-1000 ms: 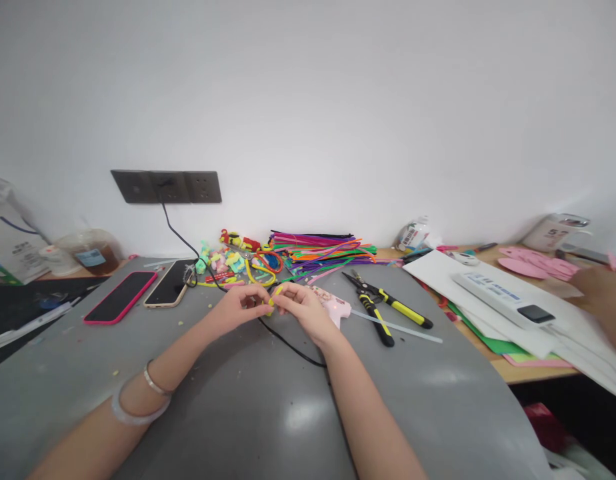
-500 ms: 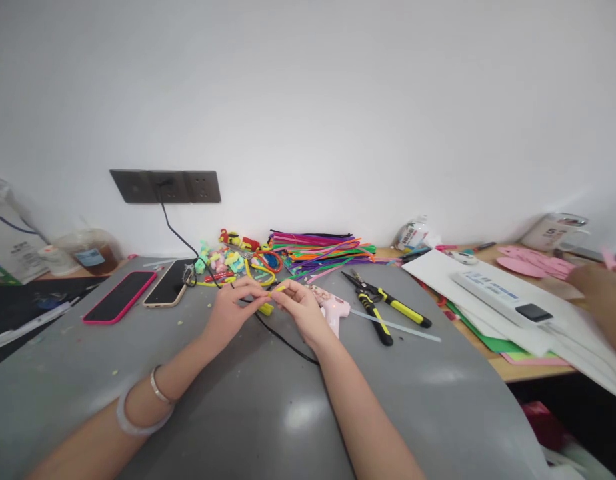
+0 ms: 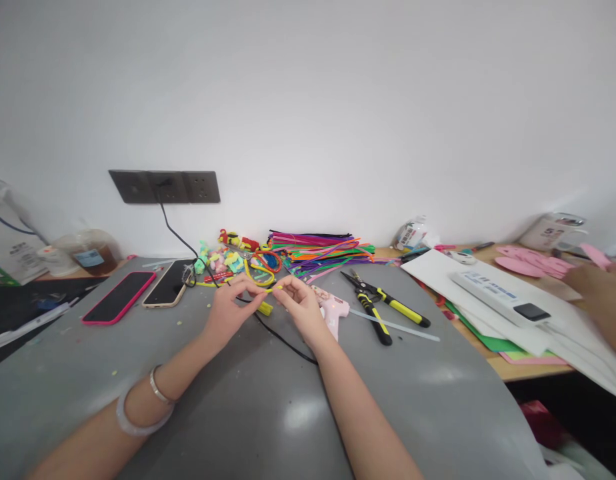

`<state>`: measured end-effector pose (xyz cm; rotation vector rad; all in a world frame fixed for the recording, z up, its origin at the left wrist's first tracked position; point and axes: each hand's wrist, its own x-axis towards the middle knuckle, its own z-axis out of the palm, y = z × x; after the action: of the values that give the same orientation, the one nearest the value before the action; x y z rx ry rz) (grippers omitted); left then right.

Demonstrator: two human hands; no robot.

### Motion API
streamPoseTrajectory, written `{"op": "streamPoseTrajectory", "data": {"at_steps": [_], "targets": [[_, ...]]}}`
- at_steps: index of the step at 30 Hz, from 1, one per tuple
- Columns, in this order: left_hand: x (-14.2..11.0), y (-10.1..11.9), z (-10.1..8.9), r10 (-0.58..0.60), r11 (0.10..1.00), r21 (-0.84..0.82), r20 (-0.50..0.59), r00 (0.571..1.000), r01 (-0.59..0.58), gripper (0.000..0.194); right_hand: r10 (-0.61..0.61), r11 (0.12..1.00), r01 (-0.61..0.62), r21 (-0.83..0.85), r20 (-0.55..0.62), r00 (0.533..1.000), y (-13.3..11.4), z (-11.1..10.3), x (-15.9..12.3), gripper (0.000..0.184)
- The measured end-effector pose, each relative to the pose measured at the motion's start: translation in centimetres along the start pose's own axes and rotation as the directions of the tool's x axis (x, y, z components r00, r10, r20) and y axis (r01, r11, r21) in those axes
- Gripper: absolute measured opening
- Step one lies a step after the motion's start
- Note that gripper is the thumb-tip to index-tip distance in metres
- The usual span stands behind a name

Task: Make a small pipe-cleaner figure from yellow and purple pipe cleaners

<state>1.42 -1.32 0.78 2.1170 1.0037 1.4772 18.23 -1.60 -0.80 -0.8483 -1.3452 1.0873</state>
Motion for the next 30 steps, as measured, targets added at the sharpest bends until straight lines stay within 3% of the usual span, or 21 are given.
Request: {"op": "streamPoseTrajectory", "data": {"at_steps": [8,14,21,24,26,30], "targets": [[0.0,-0.7,-0.4,0.068,0.994,-0.081,-0.046,0.997,-0.071,0.014,-0.044,0.999,0.044,-0.004,0.012,0.999,0.2,-0.2,-0.1,0.025],[0.5,-1.3,-1.2,0.152,0.988,-0.017,0.014,0.988,-0.151,0.017,-0.061,0.996,0.062,-0.067,0.011,0.998,0.1,-0.2,-0.1,0.028],[0.5,-1.4,-1.3,0.172,0.982,0.073,0.041,0.984,-0.174,0.014,-0.07,0.995,0.069,-0.07,-0.007,0.998,-0.1,0.0,0.0,0.028],[0.7,-2.1,-1.7,0.19,0.973,0.109,0.119,0.975,-0.203,0.01,-0.059,0.998,0.058,-0.029,-0.059,0.996,0.0,0.0,0.1,0.027],[1.0,-2.8,-2.0,0.189,0.964,0.144,0.229,0.955,-0.225,0.015,-0.044,0.999,0.046,0.014,-0.116,0.992,0.0,-0.1,0.1,0.027],[1.0,-4.1,-2.4,0.085,0.947,0.257,0.386,0.919,-0.195,0.025,-0.02,0.998,0.031,0.056,-0.176,0.984,0.1,-0.4,0.2,0.026]]}}
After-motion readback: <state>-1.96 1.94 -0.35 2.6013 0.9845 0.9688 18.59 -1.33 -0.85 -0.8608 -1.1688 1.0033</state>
